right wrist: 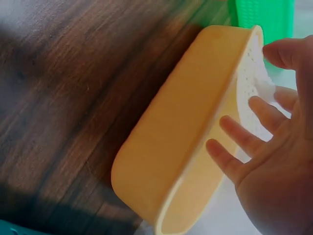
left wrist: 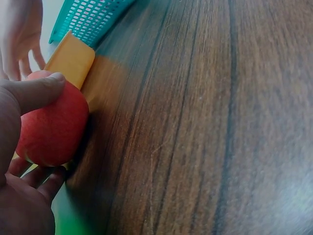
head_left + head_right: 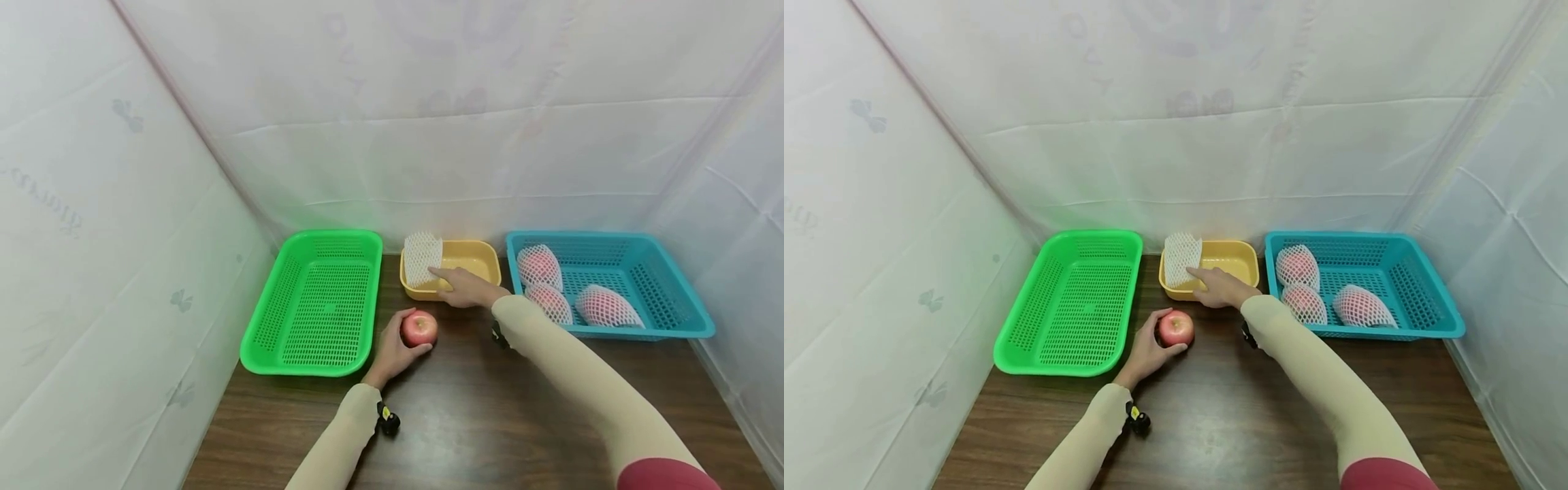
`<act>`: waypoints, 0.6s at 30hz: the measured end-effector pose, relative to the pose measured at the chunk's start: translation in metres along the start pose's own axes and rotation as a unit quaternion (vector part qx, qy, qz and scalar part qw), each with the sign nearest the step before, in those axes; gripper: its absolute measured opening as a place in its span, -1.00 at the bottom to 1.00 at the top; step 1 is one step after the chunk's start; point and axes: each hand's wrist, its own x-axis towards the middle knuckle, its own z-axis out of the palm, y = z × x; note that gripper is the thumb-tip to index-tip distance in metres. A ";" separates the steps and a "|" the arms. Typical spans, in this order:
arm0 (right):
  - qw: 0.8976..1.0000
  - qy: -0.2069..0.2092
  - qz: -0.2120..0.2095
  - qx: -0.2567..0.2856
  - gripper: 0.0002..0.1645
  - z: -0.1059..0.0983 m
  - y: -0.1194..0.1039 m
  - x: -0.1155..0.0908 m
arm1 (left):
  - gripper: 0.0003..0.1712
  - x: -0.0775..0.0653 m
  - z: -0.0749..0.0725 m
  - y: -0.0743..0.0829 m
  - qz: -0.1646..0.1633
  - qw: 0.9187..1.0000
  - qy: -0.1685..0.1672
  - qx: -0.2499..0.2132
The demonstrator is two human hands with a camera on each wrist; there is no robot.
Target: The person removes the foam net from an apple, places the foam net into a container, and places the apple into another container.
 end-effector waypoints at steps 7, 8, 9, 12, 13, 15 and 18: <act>0.998 -0.036 0.052 -0.001 -0.30 0.004 -0.002 0.001 | -0.07 0.000 -0.001 0.002 -0.005 1.000 -0.004 -0.003; 0.998 -0.040 0.058 -0.005 -0.30 0.004 -0.002 0.001 | -0.07 0.000 -0.002 0.002 -0.006 1.000 -0.005 -0.003; 0.997 -0.043 0.062 -0.008 -0.30 0.005 -0.002 0.002 | -0.07 0.000 -0.002 0.002 -0.008 1.000 -0.005 -0.004; 0.996 -0.051 0.069 -0.019 -0.30 0.006 -0.002 0.004 | -0.07 0.000 -0.002 0.001 -0.012 1.000 -0.005 -0.003; 0.996 -0.051 0.071 -0.019 -0.30 0.006 -0.003 0.004 | -0.07 0.000 -0.002 0.001 -0.011 1.000 -0.005 -0.002; 0.996 -0.051 0.075 -0.023 -0.29 0.006 -0.002 0.006 | -0.08 -0.001 -0.002 0.001 -0.011 1.000 -0.005 -0.002; 0.995 -0.049 0.082 -0.028 -0.29 0.007 0.000 0.008 | -0.08 0.000 -0.001 0.000 -0.009 1.000 -0.004 -0.004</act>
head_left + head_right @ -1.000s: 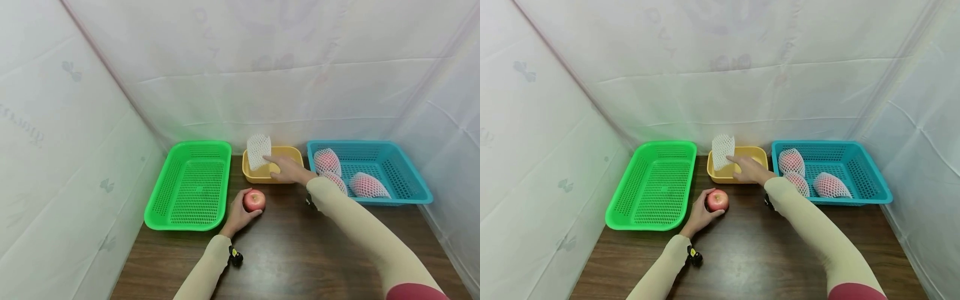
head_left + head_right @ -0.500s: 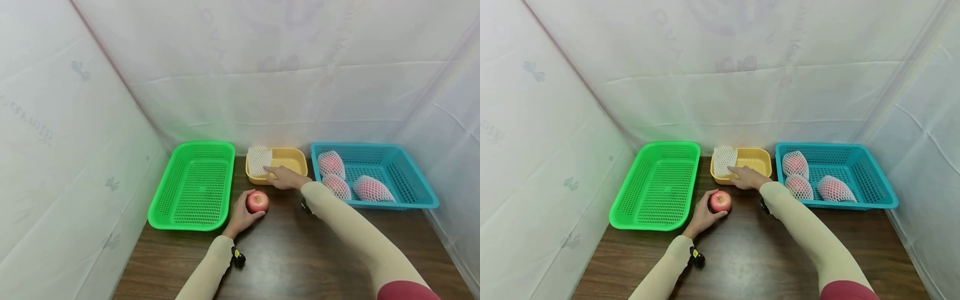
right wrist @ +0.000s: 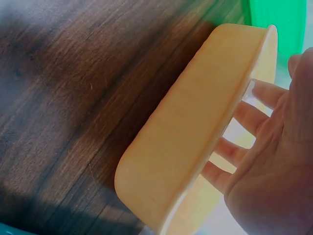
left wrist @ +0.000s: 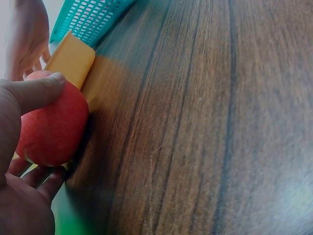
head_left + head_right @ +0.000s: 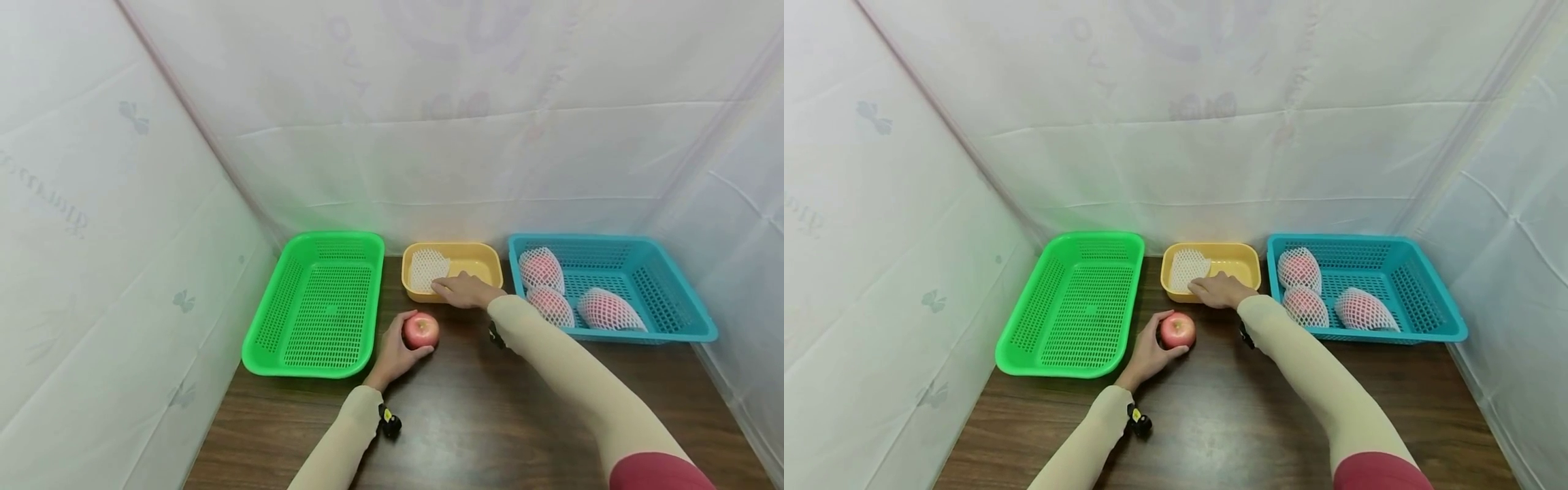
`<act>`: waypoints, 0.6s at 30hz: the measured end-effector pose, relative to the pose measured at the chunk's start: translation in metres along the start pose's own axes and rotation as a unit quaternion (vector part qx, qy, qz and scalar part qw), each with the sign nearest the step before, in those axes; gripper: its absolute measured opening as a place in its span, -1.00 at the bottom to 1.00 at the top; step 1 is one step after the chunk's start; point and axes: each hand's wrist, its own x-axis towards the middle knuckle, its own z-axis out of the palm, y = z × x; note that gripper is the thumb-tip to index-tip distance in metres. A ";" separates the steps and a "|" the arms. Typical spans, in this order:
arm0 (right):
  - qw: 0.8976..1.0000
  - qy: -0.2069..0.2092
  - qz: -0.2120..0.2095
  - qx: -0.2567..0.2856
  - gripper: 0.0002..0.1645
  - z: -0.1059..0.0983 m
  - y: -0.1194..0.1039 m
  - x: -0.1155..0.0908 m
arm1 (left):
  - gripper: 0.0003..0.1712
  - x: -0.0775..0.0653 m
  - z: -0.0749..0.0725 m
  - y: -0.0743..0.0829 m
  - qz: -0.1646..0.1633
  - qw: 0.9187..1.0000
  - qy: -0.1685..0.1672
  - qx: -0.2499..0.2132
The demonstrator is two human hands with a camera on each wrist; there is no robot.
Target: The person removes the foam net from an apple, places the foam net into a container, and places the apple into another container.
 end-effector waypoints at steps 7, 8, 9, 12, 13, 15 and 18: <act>1.000 -0.006 0.007 -0.009 -0.26 0.000 0.002 0.003 | -0.08 0.000 0.001 0.001 0.009 1.000 0.002 0.001; 1.000 -0.008 0.009 -0.012 -0.25 0.000 0.003 0.003 | -0.08 0.000 0.000 0.001 0.008 1.000 0.000 0.002; 1.000 -0.009 0.010 -0.013 -0.25 0.000 0.003 0.002 | -0.08 0.000 0.000 0.002 0.007 1.000 -0.001 0.005; 1.000 -0.014 0.017 -0.017 -0.24 0.001 0.003 0.001 | -0.08 0.000 -0.001 0.005 0.006 1.000 -0.004 0.022; 1.000 -0.014 0.018 -0.020 -0.24 0.001 0.003 0.001 | -0.08 0.001 -0.002 0.007 0.003 1.000 -0.006 0.030; 0.999 -0.014 0.027 -0.025 -0.24 0.001 0.003 0.001 | -0.08 0.003 -0.003 0.012 -0.002 0.998 -0.011 0.057; 0.999 -0.014 0.035 -0.033 -0.23 0.001 0.004 0.001 | -0.07 0.007 -0.005 0.023 -0.017 0.993 -0.031 0.116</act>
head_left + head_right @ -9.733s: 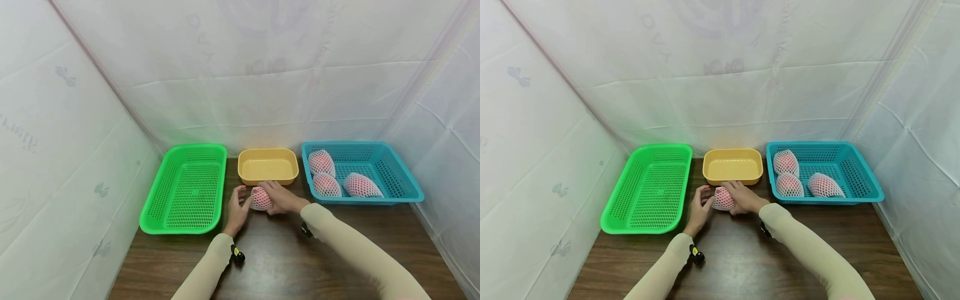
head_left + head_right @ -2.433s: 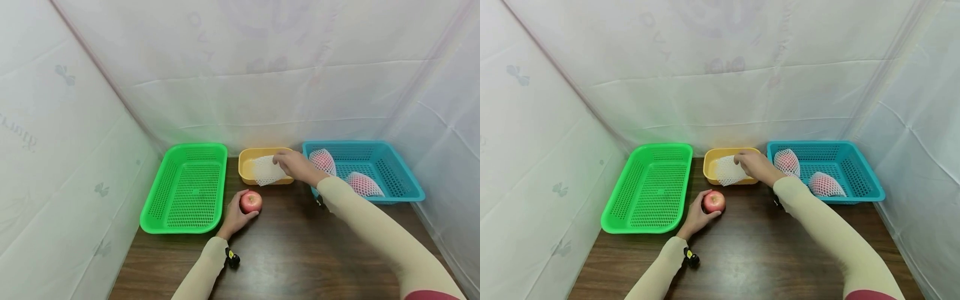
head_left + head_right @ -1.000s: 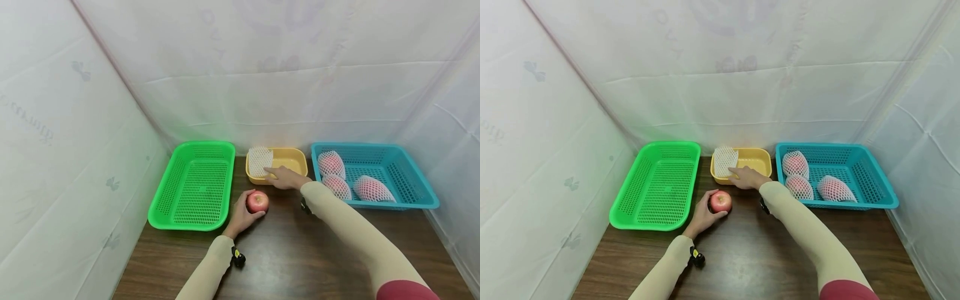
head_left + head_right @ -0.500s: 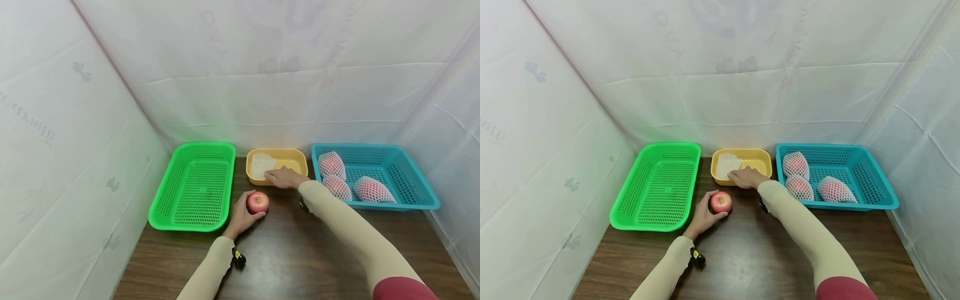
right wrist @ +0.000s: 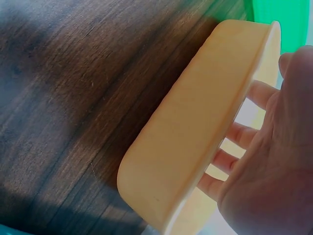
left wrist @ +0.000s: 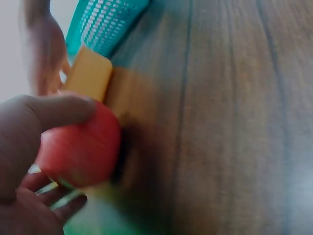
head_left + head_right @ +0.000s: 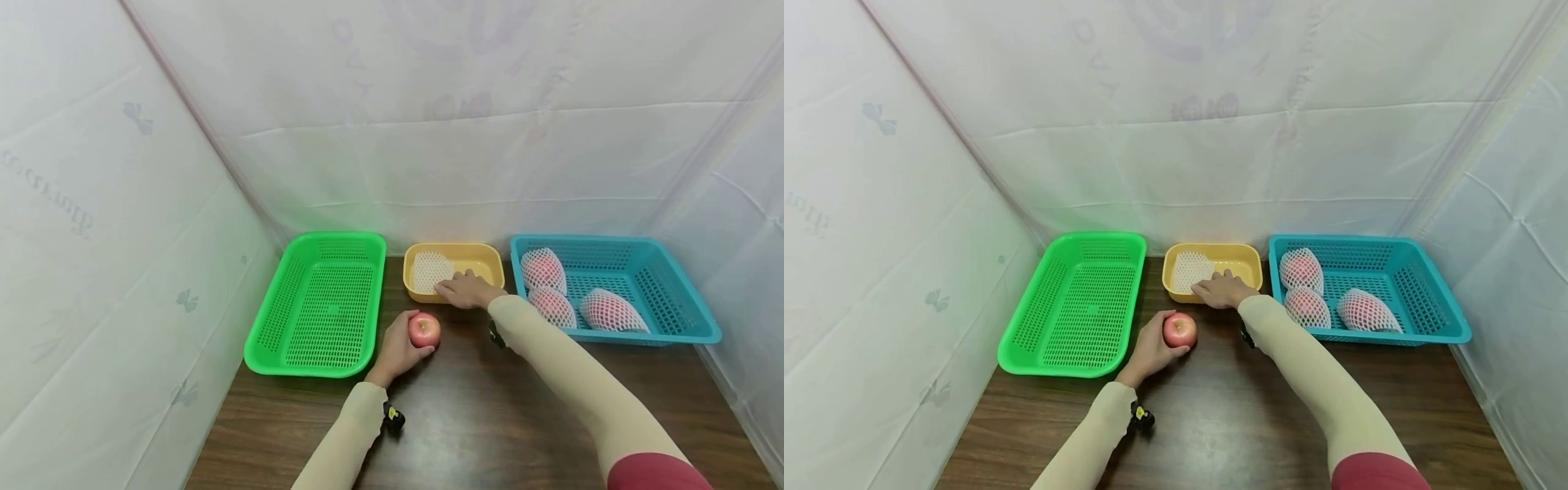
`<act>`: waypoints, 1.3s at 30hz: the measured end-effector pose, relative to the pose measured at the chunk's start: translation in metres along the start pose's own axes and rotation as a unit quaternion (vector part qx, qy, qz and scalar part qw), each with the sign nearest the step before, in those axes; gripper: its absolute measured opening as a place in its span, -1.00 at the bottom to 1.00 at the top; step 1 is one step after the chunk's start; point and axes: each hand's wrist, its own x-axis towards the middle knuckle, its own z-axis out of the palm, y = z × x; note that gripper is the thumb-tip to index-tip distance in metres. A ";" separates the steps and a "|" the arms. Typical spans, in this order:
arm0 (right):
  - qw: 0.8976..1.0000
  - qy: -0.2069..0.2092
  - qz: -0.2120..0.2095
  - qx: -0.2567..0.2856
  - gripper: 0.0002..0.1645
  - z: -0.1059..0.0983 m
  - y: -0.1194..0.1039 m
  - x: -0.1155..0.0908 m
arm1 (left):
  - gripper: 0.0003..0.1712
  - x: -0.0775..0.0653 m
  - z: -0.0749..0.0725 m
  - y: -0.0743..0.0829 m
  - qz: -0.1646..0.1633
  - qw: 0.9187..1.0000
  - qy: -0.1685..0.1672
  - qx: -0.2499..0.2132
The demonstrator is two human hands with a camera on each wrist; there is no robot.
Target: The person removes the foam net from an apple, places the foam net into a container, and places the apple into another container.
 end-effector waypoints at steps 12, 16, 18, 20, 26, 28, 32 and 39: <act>0.999 0.049 -0.012 -0.001 -0.31 0.007 0.012 0.001 | -0.11 0.019 -0.015 0.040 -0.010 0.968 -0.088 0.236; 0.997 0.064 -0.033 -0.004 -0.31 0.010 0.017 0.000 | -0.17 0.023 -0.016 0.044 -0.001 0.961 -0.105 0.257; 0.996 0.069 -0.047 -0.007 -0.29 0.011 0.018 -0.002 | -0.19 0.024 -0.017 0.046 -0.001 0.958 -0.113 0.265; 0.995 0.073 -0.060 -0.011 -0.25 0.010 0.016 -0.004 | -0.16 0.026 -0.018 0.048 -0.005 0.954 -0.124 0.273; 0.991 0.082 -0.104 -0.008 -0.13 0.001 0.008 -0.018 | -0.05 0.032 -0.021 0.050 -0.021 0.947 -0.152 0.283; 0.988 0.094 -0.124 -0.001 -0.12 0.003 0.009 -0.019 | -0.04 0.034 -0.021 0.049 -0.026 0.945 -0.159 0.284; 0.984 0.109 -0.143 0.007 -0.04 0.007 0.011 -0.021 | -0.02 0.037 -0.022 0.049 -0.031 0.944 -0.171 0.281; 0.979 0.120 -0.165 -0.001 0.22 0.013 0.007 -0.031 | -0.06 0.040 -0.027 0.044 -0.015 0.952 -0.180 0.246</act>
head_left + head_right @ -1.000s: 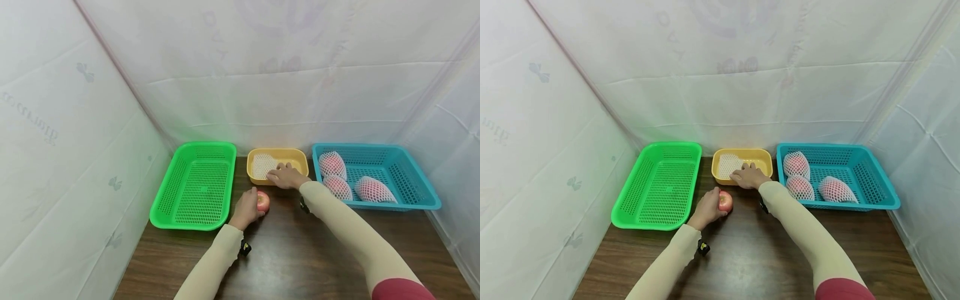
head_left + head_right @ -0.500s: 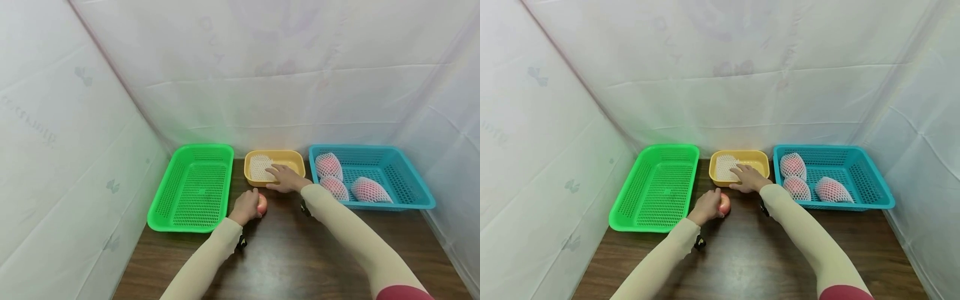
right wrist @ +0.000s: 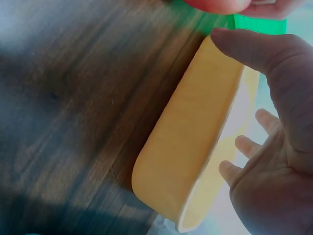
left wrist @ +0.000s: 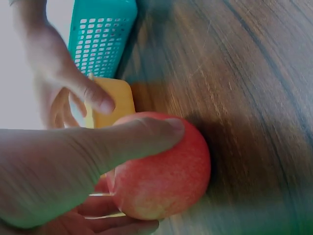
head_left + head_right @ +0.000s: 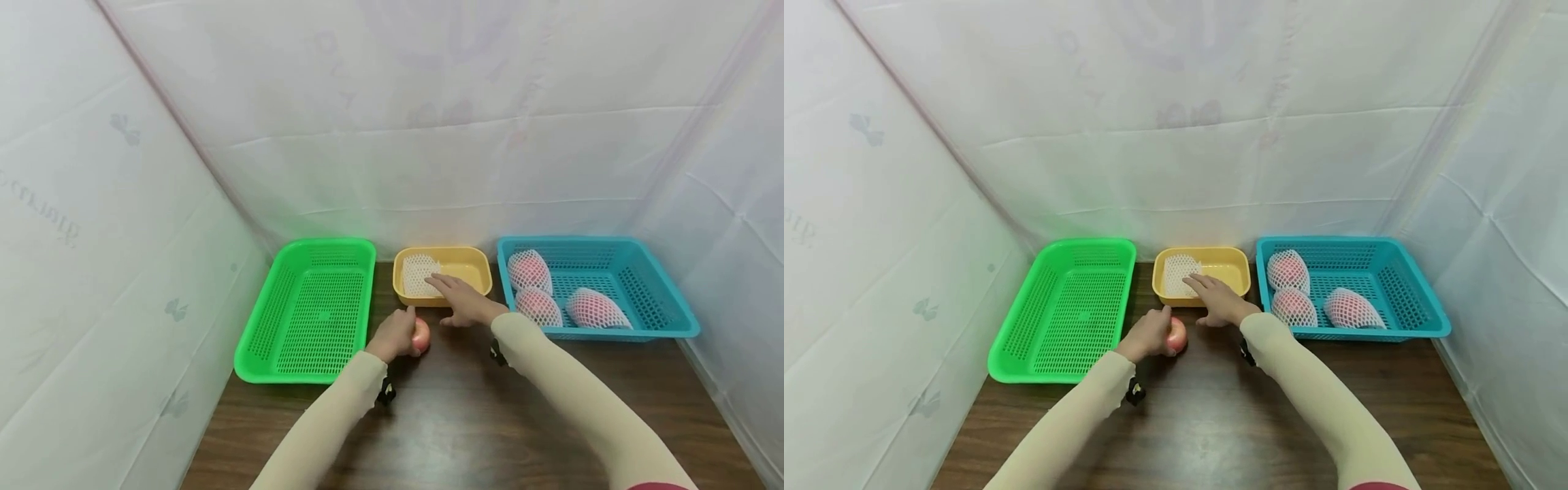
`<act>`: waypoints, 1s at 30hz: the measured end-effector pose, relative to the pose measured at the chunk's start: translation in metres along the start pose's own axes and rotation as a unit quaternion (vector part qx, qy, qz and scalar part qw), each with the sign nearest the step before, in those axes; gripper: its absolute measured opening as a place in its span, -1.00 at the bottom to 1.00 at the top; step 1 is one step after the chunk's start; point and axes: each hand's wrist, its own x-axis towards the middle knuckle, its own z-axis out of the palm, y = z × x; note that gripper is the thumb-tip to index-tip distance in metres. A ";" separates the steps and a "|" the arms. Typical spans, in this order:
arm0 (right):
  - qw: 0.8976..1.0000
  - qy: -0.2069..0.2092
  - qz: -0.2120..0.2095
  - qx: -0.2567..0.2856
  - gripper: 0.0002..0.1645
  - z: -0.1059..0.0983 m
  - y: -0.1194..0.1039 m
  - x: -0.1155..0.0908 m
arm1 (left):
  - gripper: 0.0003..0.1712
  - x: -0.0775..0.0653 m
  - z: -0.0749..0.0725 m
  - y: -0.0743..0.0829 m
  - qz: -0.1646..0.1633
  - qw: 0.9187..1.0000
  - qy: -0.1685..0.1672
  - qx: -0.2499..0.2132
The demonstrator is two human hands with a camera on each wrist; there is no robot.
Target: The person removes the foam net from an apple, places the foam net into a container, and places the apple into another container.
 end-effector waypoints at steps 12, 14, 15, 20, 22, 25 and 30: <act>1.000 0.018 -0.011 0.004 0.39 0.009 -0.012 -0.007 | -0.12 -0.001 -0.013 -0.015 0.059 0.996 0.042 -0.048; 1.000 0.023 -0.009 0.003 0.40 0.010 -0.011 -0.008 | -0.13 -0.002 -0.017 -0.017 0.071 0.995 0.050 -0.056; 1.000 0.024 -0.007 0.004 0.40 0.010 -0.011 -0.008 | -0.13 -0.003 -0.019 -0.018 0.077 0.994 0.053 -0.059; 0.999 0.031 -0.004 0.022 0.40 0.013 -0.013 -0.008 | -0.12 -0.005 -0.027 -0.024 0.098 0.991 0.062 -0.061; 0.999 0.032 -0.007 0.027 0.39 0.015 -0.014 -0.008 | -0.11 -0.005 -0.029 -0.027 0.104 0.990 0.067 -0.064; 0.999 0.031 -0.006 0.033 0.36 0.017 -0.016 -0.007 | -0.11 -0.006 -0.033 -0.032 0.106 0.988 0.083 -0.073; 0.999 0.027 0.006 0.038 0.36 0.018 -0.020 -0.005 | -0.13 -0.007 -0.043 -0.039 0.105 0.984 0.114 -0.089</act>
